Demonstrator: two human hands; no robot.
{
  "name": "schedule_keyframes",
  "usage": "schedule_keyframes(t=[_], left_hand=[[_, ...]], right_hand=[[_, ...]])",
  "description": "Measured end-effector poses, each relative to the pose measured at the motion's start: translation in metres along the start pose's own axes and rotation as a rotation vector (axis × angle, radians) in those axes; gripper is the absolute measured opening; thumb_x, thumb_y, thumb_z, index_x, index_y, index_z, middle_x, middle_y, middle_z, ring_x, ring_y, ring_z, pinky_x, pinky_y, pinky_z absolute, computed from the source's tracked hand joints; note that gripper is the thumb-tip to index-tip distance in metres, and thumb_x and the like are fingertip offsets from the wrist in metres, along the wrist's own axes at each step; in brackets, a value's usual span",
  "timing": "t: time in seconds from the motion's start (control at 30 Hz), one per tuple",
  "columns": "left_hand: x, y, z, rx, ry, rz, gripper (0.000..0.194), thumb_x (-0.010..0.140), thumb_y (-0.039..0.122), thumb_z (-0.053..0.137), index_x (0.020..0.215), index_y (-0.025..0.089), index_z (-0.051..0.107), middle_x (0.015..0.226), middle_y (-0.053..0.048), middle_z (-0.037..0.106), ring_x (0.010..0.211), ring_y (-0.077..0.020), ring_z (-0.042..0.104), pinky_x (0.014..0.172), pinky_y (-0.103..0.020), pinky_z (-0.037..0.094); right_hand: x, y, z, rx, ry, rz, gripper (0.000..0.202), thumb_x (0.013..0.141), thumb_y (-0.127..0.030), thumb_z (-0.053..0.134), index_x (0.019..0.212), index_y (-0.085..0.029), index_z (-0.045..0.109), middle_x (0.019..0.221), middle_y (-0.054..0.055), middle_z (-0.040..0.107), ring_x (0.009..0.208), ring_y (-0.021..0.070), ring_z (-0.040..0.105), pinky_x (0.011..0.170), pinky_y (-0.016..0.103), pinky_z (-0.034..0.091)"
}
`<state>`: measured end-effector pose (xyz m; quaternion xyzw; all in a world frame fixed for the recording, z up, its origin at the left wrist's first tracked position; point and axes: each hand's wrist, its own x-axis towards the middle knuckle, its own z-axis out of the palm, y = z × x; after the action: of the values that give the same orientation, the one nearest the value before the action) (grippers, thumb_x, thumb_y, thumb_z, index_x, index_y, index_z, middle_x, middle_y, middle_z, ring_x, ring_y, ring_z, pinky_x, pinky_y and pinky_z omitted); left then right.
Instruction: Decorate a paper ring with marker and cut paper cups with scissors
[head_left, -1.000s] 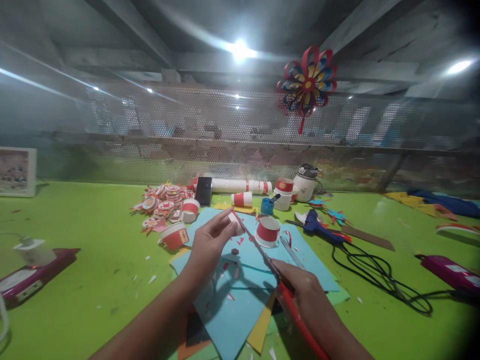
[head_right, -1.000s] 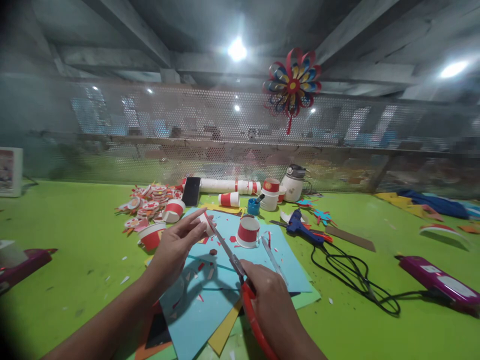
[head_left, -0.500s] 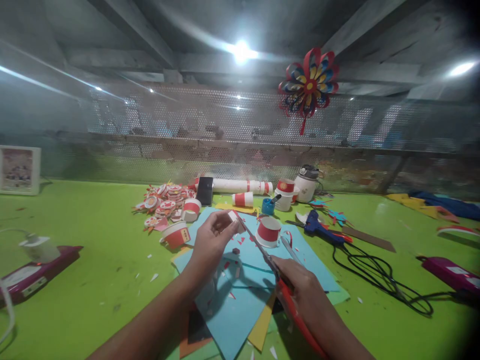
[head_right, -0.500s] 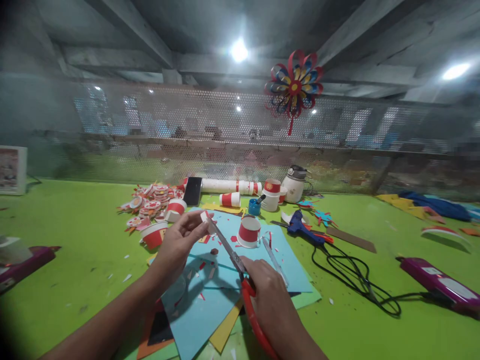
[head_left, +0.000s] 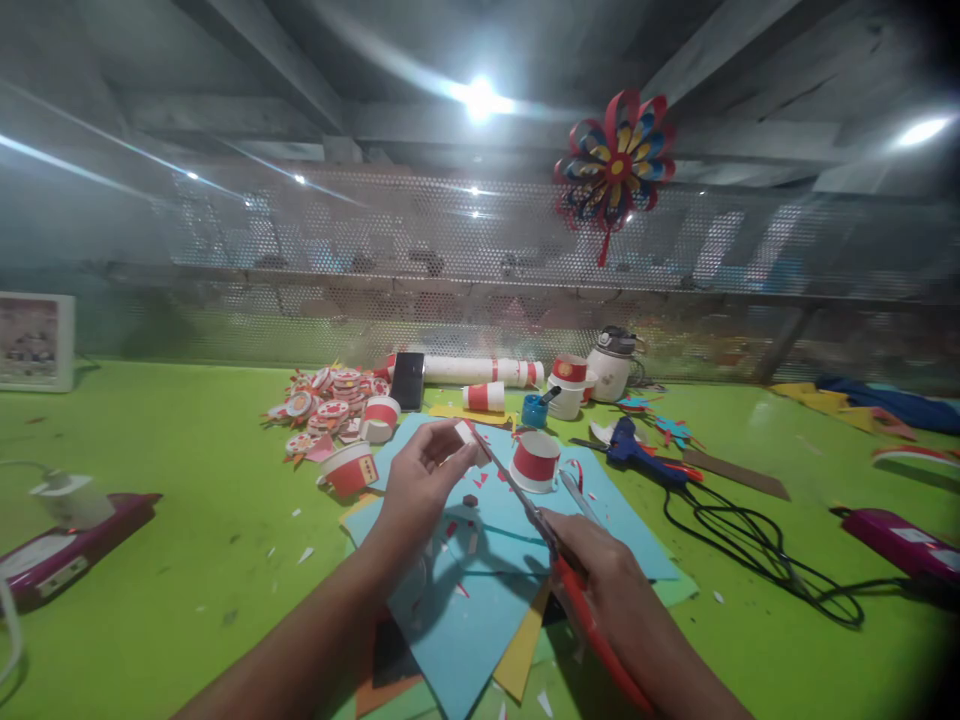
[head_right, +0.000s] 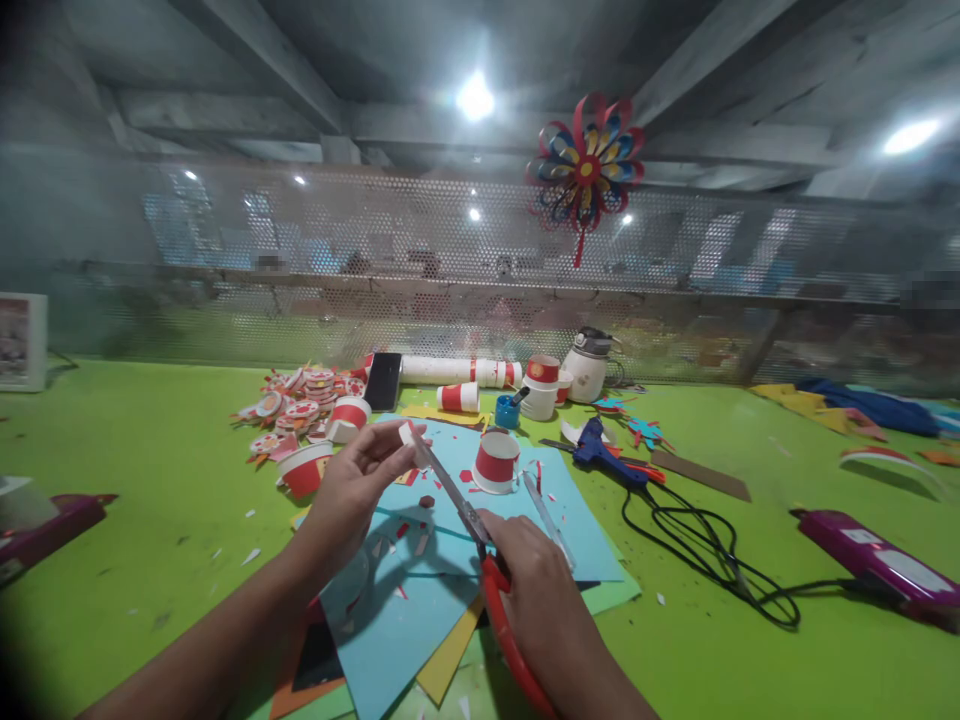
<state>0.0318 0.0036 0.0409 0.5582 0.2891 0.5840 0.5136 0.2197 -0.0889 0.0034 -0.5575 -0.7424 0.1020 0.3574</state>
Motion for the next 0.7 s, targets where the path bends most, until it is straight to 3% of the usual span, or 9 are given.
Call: schedule_keyframes(t=[0.37,0.53,0.7], left_hand=[[0.0006,-0.0044,-0.0019,-0.010,-0.011,0.000,0.036,0.075,0.032,0.074,0.104,0.015,0.060,0.102,-0.009,0.070,0.094,-0.0189,0.066,0.083,-0.030,0.051],[0.0008,-0.0037,-0.0014,0.004,-0.019,0.021,0.034,0.076,0.031,0.073,0.103,0.015,0.060,0.098,-0.008,0.071,0.088,-0.0174,0.067,0.080,-0.029,0.051],[0.0018,-0.0054,-0.0010,0.014,-0.002,0.033,0.033,0.077,0.032,0.073,0.102,0.015,0.060,0.096,-0.007,0.071,0.087,-0.0165,0.066,0.080,-0.029,0.051]], right_hand=[[0.0022,-0.0047,-0.0016,-0.006,-0.024,0.046,0.033,0.087,-0.020,0.049,0.117,-0.018,0.062,0.101,0.010,0.070,0.096,0.0270,0.064,0.086,0.043,0.051],[0.0010,-0.0065,-0.0050,-0.004,-0.038,0.040,0.036,0.088,-0.025,0.046,0.117,-0.013,0.063,0.099,0.014,0.071,0.094,0.0297,0.065,0.083,0.045,0.051],[0.0049,-0.0069,-0.0081,0.075,-0.070,0.020,0.037,0.088,-0.026,0.046,0.119,-0.014,0.063,0.110,0.014,0.070,0.102,0.0279,0.065,0.087,0.042,0.051]])
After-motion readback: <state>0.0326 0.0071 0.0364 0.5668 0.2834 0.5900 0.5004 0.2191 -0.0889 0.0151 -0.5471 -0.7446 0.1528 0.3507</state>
